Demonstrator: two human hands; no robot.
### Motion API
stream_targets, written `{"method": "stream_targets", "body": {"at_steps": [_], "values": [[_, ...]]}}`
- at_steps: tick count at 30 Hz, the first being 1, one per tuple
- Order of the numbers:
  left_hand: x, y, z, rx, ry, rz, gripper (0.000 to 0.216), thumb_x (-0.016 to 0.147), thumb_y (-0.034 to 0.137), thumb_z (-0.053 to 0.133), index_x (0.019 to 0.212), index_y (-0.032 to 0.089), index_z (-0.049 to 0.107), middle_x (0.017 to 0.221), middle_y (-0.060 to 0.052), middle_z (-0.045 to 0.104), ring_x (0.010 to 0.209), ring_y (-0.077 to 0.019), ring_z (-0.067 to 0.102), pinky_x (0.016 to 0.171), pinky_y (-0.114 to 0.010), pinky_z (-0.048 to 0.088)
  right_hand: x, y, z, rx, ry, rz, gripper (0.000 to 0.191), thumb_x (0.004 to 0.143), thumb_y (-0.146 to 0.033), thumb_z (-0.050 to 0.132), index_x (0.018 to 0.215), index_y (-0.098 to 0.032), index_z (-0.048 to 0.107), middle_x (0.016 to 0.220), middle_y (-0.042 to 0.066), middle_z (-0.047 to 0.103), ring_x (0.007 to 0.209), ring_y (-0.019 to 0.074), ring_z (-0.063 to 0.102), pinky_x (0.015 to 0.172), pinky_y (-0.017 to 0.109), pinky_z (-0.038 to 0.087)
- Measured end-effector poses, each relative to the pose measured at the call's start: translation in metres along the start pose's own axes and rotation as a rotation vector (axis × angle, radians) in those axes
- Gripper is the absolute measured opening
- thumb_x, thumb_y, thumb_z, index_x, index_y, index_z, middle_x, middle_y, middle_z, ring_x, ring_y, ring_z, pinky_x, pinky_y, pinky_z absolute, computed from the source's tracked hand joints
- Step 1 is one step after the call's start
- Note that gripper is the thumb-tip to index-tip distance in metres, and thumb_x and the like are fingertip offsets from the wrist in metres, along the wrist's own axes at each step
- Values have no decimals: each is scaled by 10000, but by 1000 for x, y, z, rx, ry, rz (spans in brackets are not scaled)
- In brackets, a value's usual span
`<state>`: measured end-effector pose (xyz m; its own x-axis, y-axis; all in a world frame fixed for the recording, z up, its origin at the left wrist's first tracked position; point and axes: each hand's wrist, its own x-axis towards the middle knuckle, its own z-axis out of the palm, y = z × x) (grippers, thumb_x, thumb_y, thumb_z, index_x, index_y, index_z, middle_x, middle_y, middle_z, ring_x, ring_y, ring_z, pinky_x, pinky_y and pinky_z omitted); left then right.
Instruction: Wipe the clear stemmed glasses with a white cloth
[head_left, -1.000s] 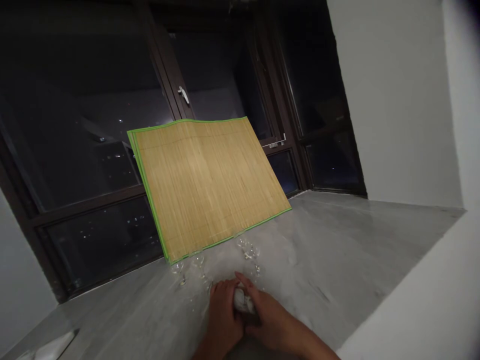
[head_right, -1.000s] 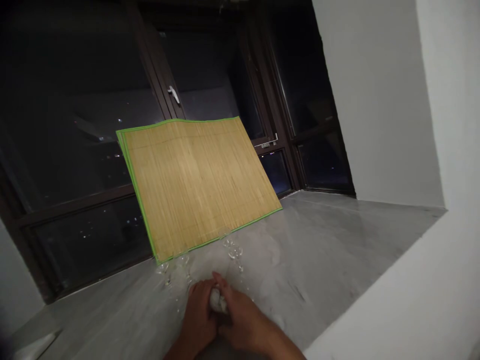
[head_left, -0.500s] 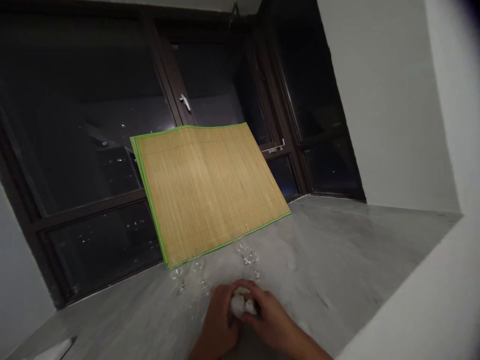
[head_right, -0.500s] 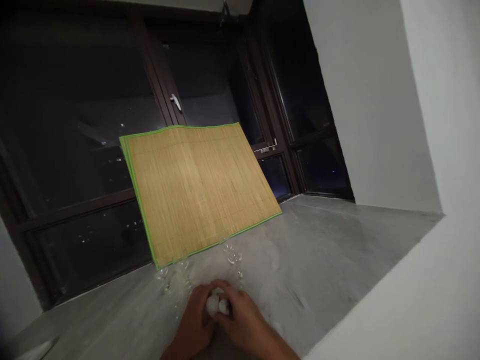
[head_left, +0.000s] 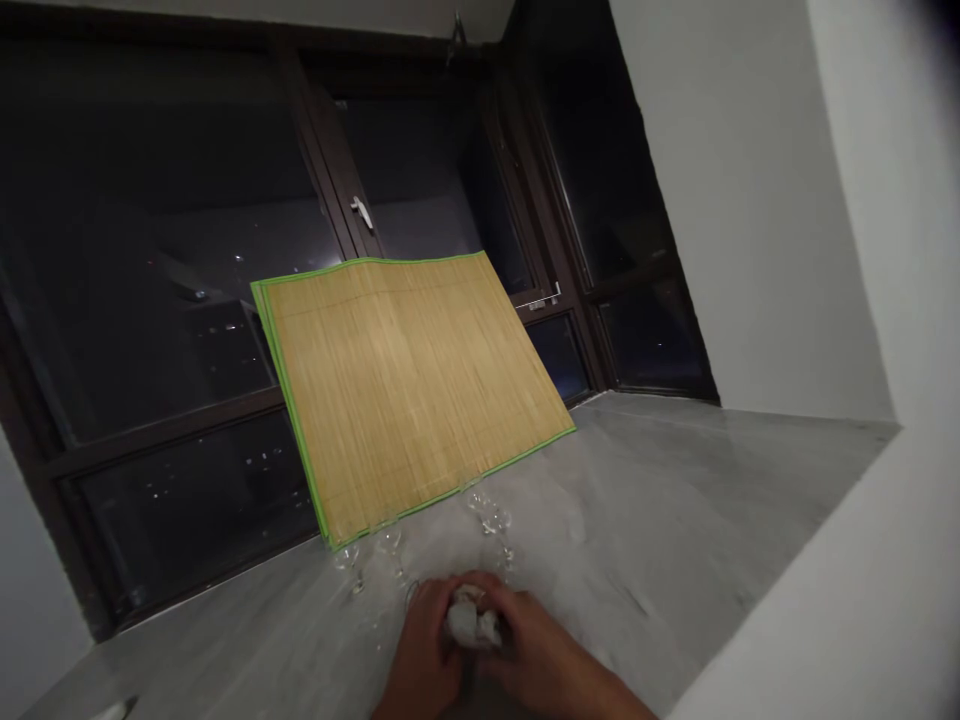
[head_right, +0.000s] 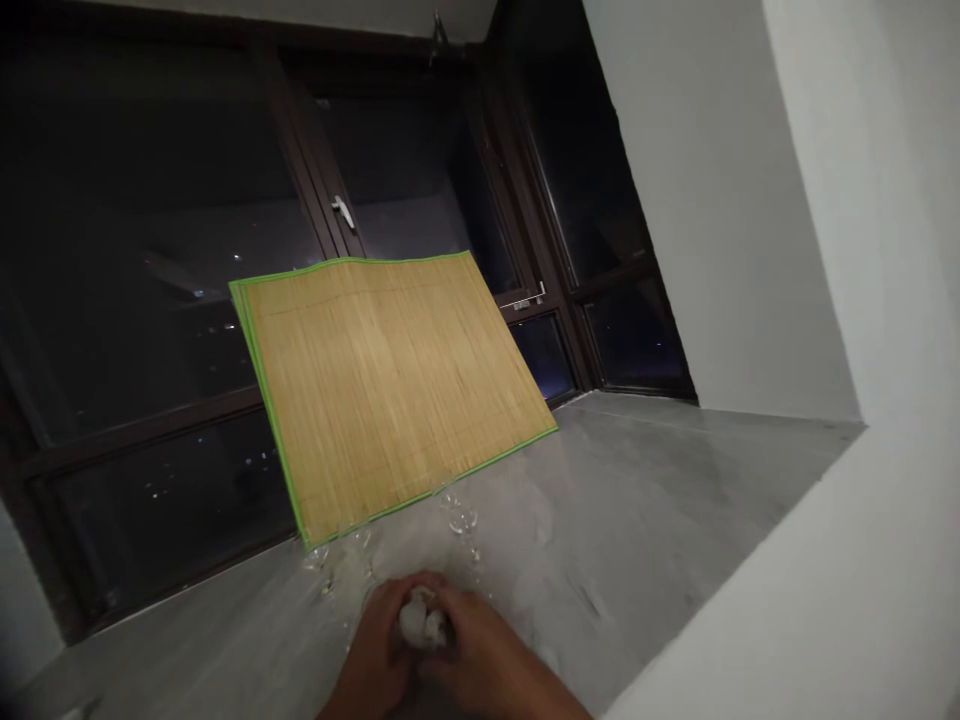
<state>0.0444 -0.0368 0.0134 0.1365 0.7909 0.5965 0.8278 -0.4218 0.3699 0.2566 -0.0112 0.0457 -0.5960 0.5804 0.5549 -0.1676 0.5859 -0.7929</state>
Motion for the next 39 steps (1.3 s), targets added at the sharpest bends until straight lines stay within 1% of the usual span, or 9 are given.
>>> {"method": "stream_targets", "body": {"at_steps": [6,12,17,21,24,30,34,36,39], "values": [[-4,-9,1,-46,34,-52,562,653,100,544,1190,237,641,1203,-92,667,1138,-289,594,1029,-484,445,1,15,-2,-34,29,-84,644,671,0,468,1250,-244,607,1203,57,684,1111,202,633,959,330,471],[-8,-20,8,-92,79,-137,579,626,113,560,1193,203,639,1227,-116,660,1163,-287,598,1055,-485,442,4,37,-5,73,169,-65,654,654,-46,513,1278,-232,577,933,23,734,943,203,677,904,345,496],[-5,-32,-4,-179,249,-324,468,663,277,663,1125,200,650,1187,-115,690,1144,-303,621,1025,-461,463,12,38,-46,189,304,-5,606,716,-142,559,1316,-202,498,946,40,715,883,188,667,793,297,504],[4,-34,-11,-344,405,-518,605,650,467,741,1161,200,560,1033,-87,734,1012,-280,681,908,-399,519,8,56,-87,-200,477,33,620,774,-119,443,1390,-192,425,1007,59,694,907,183,639,864,318,466],[11,-27,-4,-569,460,-623,685,590,580,781,1108,217,517,990,-87,746,975,-263,700,845,-352,536,3,71,-96,-555,442,257,710,743,-74,414,1446,-173,377,1019,93,694,912,216,638,836,332,456],[16,-21,13,-660,368,-674,692,557,619,794,1054,229,512,1005,-99,757,1030,-256,688,889,-343,511,3,62,-85,-737,419,287,669,780,-199,537,1436,-153,415,1107,126,664,1140,275,541,1002,396,357],[17,-24,13,-528,340,-655,656,535,653,771,977,202,593,937,-78,754,899,-259,701,800,-332,522,5,60,-86,-664,402,303,501,923,-359,450,1385,-168,474,999,105,676,1072,266,563,959,389,389],[17,-25,12,-382,334,-634,614,524,694,739,852,185,643,784,-52,730,768,-254,682,705,-324,511,4,66,-87,-642,387,311,479,936,-276,403,1394,-145,450,967,103,673,1032,249,579,918,354,419],[18,-27,14,-204,271,-589,534,574,710,677,666,185,645,599,-18,643,639,-233,627,614,-305,465,3,76,-88,-678,424,294,623,823,-78,412,1443,-108,357,1172,139,619,1128,236,548,961,332,411]]}}
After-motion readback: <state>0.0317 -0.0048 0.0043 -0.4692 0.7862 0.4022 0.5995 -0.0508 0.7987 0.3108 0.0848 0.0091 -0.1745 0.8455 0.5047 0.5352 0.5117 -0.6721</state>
